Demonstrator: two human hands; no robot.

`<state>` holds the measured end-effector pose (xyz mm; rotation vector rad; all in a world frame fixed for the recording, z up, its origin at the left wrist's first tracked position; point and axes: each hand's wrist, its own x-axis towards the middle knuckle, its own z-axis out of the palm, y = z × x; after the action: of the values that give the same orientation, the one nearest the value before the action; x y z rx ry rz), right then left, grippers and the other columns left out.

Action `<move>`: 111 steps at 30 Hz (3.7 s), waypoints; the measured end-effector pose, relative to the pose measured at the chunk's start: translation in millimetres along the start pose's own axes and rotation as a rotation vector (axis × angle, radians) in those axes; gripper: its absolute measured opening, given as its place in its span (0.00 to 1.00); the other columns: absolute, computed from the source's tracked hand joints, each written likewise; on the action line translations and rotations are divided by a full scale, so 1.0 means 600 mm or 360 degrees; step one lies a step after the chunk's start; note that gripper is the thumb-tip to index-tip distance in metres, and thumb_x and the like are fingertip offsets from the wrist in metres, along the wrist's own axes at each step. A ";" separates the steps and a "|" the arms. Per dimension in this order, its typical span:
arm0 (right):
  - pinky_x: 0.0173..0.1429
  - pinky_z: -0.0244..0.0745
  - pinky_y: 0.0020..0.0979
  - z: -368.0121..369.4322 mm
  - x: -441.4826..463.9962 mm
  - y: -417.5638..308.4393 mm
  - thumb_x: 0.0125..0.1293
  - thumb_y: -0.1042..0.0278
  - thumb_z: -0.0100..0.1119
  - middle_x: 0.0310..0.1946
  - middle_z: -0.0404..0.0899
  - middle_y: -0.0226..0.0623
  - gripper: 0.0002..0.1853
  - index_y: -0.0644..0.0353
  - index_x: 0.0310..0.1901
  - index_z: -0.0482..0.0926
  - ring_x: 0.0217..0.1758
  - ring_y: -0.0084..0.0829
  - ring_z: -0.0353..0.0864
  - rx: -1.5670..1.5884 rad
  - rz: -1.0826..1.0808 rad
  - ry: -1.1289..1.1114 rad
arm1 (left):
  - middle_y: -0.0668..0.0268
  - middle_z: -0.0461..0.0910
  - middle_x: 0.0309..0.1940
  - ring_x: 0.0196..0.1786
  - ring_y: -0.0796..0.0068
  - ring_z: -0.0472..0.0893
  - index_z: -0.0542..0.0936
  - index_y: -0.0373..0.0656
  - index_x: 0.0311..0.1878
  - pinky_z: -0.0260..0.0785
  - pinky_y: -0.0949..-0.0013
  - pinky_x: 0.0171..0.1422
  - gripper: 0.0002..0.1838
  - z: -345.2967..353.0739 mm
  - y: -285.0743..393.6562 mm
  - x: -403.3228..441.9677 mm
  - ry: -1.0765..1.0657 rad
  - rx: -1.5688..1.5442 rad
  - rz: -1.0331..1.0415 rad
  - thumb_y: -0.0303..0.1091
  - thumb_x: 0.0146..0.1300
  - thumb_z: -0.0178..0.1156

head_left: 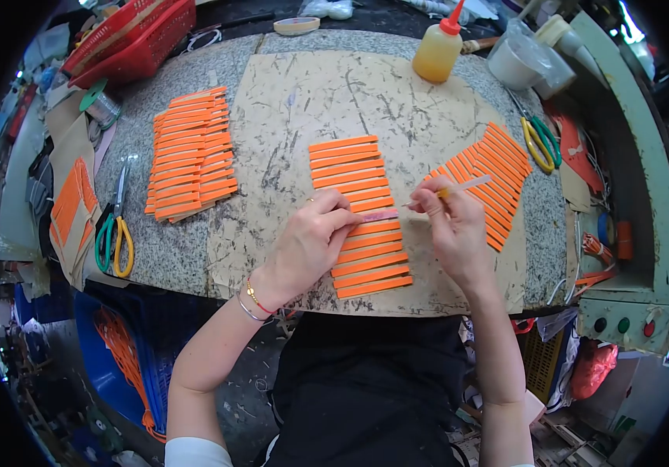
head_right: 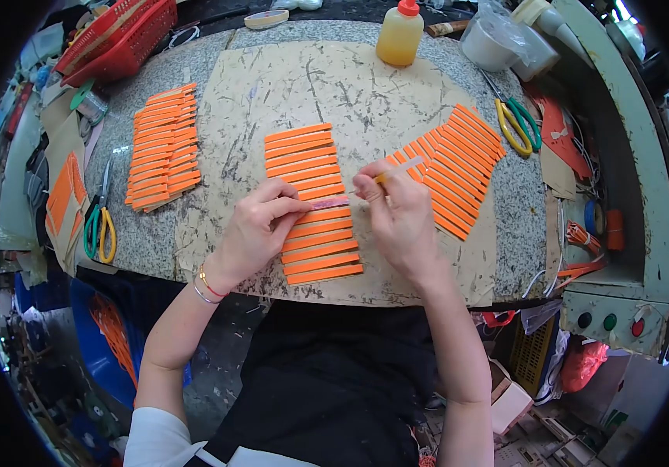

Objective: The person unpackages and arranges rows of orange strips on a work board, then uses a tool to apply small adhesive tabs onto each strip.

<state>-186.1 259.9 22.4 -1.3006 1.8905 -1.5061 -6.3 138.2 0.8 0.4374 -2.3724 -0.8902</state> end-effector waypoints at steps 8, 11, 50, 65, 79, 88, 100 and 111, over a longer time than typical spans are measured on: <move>0.38 0.74 0.38 0.034 0.005 0.006 0.68 0.75 0.60 0.32 0.80 0.44 0.04 0.67 0.37 0.77 0.34 0.45 0.80 -0.0280 -0.0345 -0.0256 | 0.62 0.78 0.35 0.36 0.63 0.80 0.84 0.37 0.39 0.74 0.65 0.38 0.06 0.000 0.005 -0.001 -0.0006 0.0063 0.0019 0.20 0.58 0.66; 0.38 0.75 0.38 0.040 0.007 0.010 0.68 0.75 0.60 0.32 0.80 0.44 0.04 0.67 0.37 0.77 0.34 0.46 0.80 -0.0220 -0.0355 -0.0284 | 0.61 0.78 0.36 0.37 0.62 0.80 0.84 0.37 0.39 0.74 0.65 0.39 0.06 0.000 0.003 -0.001 -0.0014 0.0079 0.0043 0.20 0.58 0.66; 0.43 0.77 0.25 -0.004 0.048 0.009 0.75 0.71 0.54 0.30 0.82 0.37 0.08 0.68 0.41 0.78 0.35 0.25 0.85 0.0025 0.0046 -0.0013 | 0.61 0.79 0.35 0.32 0.67 0.80 0.86 0.35 0.39 0.73 0.68 0.38 0.07 -0.016 -0.035 0.034 -0.0022 -0.0066 -0.0019 0.18 0.58 0.65; 0.38 0.74 0.37 0.062 0.051 0.010 0.70 0.73 0.59 0.30 0.79 0.48 0.05 0.68 0.40 0.77 0.32 0.45 0.81 -0.0204 -0.0268 -0.0339 | 0.59 0.79 0.34 0.35 0.60 0.81 0.85 0.36 0.37 0.74 0.64 0.39 0.05 -0.008 -0.036 0.032 -0.0019 0.0056 0.0058 0.19 0.57 0.65; 0.38 0.75 0.34 0.032 0.071 0.023 0.72 0.73 0.56 0.29 0.81 0.46 0.08 0.70 0.40 0.78 0.31 0.37 0.83 -0.0168 -0.0116 -0.0129 | 0.61 0.80 0.35 0.33 0.64 0.81 0.86 0.37 0.39 0.74 0.66 0.38 0.06 -0.016 -0.049 0.046 0.0008 0.0033 0.0033 0.20 0.57 0.66; 0.38 0.74 0.39 0.052 0.071 0.003 0.70 0.72 0.59 0.30 0.79 0.50 0.06 0.67 0.40 0.78 0.32 0.48 0.80 -0.0196 -0.0136 -0.0257 | 0.59 0.79 0.34 0.32 0.61 0.81 0.85 0.36 0.37 0.74 0.64 0.37 0.04 -0.012 -0.050 0.048 0.0019 0.0063 0.0093 0.20 0.58 0.66; 0.45 0.80 0.27 0.016 0.097 0.012 0.75 0.69 0.55 0.27 0.82 0.38 0.10 0.70 0.43 0.79 0.35 0.24 0.84 -0.0069 0.0017 -0.0001 | 0.61 0.81 0.35 0.32 0.65 0.82 0.86 0.35 0.38 0.74 0.68 0.37 0.05 -0.024 -0.062 0.061 0.0009 -0.0013 0.0005 0.19 0.58 0.65; 0.39 0.74 0.39 0.060 0.093 0.021 0.69 0.73 0.59 0.30 0.78 0.51 0.05 0.66 0.39 0.77 0.32 0.47 0.79 -0.0220 -0.0256 -0.0259 | 0.60 0.80 0.34 0.32 0.63 0.82 0.86 0.36 0.37 0.75 0.67 0.37 0.05 -0.023 -0.062 0.066 -0.0030 -0.0002 0.0014 0.19 0.58 0.65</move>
<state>-191.2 193.7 11.6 -1.6200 1.8504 -1.3166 -25.5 85.4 -0.4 0.4200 -2.3891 -0.8954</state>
